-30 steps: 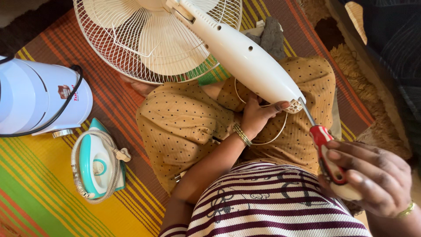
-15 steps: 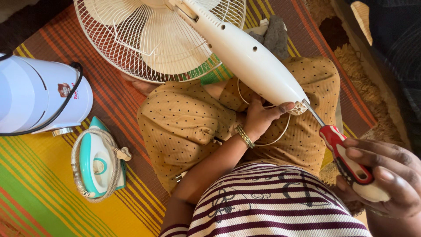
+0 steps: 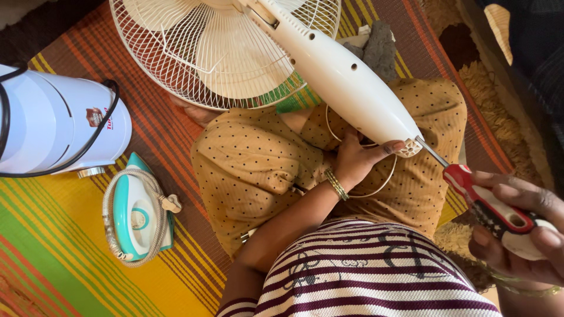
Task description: The person sits on a mat and uses a screwdriver to unscrew the casing of a white pedestal fan. They manipulate the fan's neck and base, removing screws and attempting to separate the plastic housing.
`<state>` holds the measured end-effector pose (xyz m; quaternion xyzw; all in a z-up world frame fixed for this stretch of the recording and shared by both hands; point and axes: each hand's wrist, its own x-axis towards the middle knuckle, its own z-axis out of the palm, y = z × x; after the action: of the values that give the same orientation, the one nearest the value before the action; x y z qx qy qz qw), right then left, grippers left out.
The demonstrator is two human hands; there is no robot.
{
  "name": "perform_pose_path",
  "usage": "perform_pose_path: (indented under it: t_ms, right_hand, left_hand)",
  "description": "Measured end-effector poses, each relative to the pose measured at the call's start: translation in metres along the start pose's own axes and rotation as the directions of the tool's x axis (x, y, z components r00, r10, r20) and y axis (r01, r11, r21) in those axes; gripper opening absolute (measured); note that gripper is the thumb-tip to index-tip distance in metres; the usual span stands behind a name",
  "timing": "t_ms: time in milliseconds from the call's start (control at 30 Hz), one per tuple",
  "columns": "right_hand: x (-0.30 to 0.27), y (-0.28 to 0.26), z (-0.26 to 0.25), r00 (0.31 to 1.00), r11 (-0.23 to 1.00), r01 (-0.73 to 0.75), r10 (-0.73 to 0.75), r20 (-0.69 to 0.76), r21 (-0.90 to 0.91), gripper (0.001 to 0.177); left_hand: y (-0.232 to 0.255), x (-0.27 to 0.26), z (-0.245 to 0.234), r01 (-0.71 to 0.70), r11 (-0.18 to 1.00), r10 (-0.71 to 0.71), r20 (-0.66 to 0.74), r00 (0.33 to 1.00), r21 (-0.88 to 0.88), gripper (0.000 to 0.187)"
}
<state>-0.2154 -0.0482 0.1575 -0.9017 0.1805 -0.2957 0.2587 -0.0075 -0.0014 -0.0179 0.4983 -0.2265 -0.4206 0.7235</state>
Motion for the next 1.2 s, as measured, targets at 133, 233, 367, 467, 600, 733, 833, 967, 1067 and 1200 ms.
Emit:
perform_pose_path:
  t_ms: [133, 233, 367, 467, 600, 733, 833, 967, 1067, 1200]
  right_hand:
    - [-0.001, 0.01, -0.001, 0.998, 0.999, 0.04, -0.04, -0.05, 0.006, 0.041]
    - [0.006, 0.008, -0.008, 1.0, 1.0, -0.003, 0.002, -0.029, -0.016, 0.037]
    - [0.012, -0.001, -0.018, 0.996, 0.995, -0.091, 0.091, -0.004, -0.049, 0.033]
    - [0.019, -0.009, -0.024, 0.986, 0.983, -0.16, 0.163, 0.031, -0.09, 0.031]
    - [0.038, -0.023, -0.035, 0.947, 0.94, -0.259, 0.292, 0.134, -0.222, 0.029]
    - [0.069, -0.038, -0.023, 0.992, 0.982, 0.087, -0.07, 0.108, -0.165, 0.014]
    - [0.094, -0.039, -0.015, 0.95, 0.938, 0.309, -0.3, 0.082, -0.154, 0.022]
    - [0.106, -0.051, 0.003, 0.939, 0.931, 0.34, -0.344, -0.008, -0.132, 0.015]
    - [0.11, -0.061, -0.004, 0.965, 0.962, 0.26, -0.255, 0.059, -0.082, 0.009]
    - [0.105, -0.056, -0.01, 0.959, 0.963, 0.266, -0.26, 0.11, -0.051, 0.016]
  left_hand:
    - [0.002, 0.0, 0.0, -0.013, 1.0, 0.013, -0.01, 1.0, 0.017, 0.091]
    - [0.007, -0.001, 0.001, 0.003, 1.0, -0.003, -0.023, 1.0, 0.026, 0.092]
    - [0.013, -0.003, -0.001, 0.027, 0.999, -0.026, -0.021, 0.999, 0.029, 0.091]
    - [0.009, -0.002, -0.001, 0.039, 0.998, -0.038, -0.021, 0.999, 0.045, 0.093]
    - [-0.002, 0.001, -0.001, 0.034, 0.996, -0.033, -0.016, 0.999, 0.08, 0.097]
    - [0.0, 0.0, -0.001, 0.078, 0.997, -0.078, -0.006, 0.997, 0.004, 0.098]
    - [0.003, 0.0, -0.001, 0.088, 0.996, -0.088, -0.012, 0.996, 0.0, 0.097]
    - [0.004, 0.001, -0.003, 0.06, 0.998, -0.06, 0.002, 0.998, -0.017, 0.096]
    - [0.003, 0.001, -0.002, 0.056, 0.998, -0.056, -0.004, 0.998, -0.012, 0.099]
    - [0.003, 0.002, -0.002, 0.046, 0.999, -0.046, 0.0, 0.999, -0.01, 0.102]
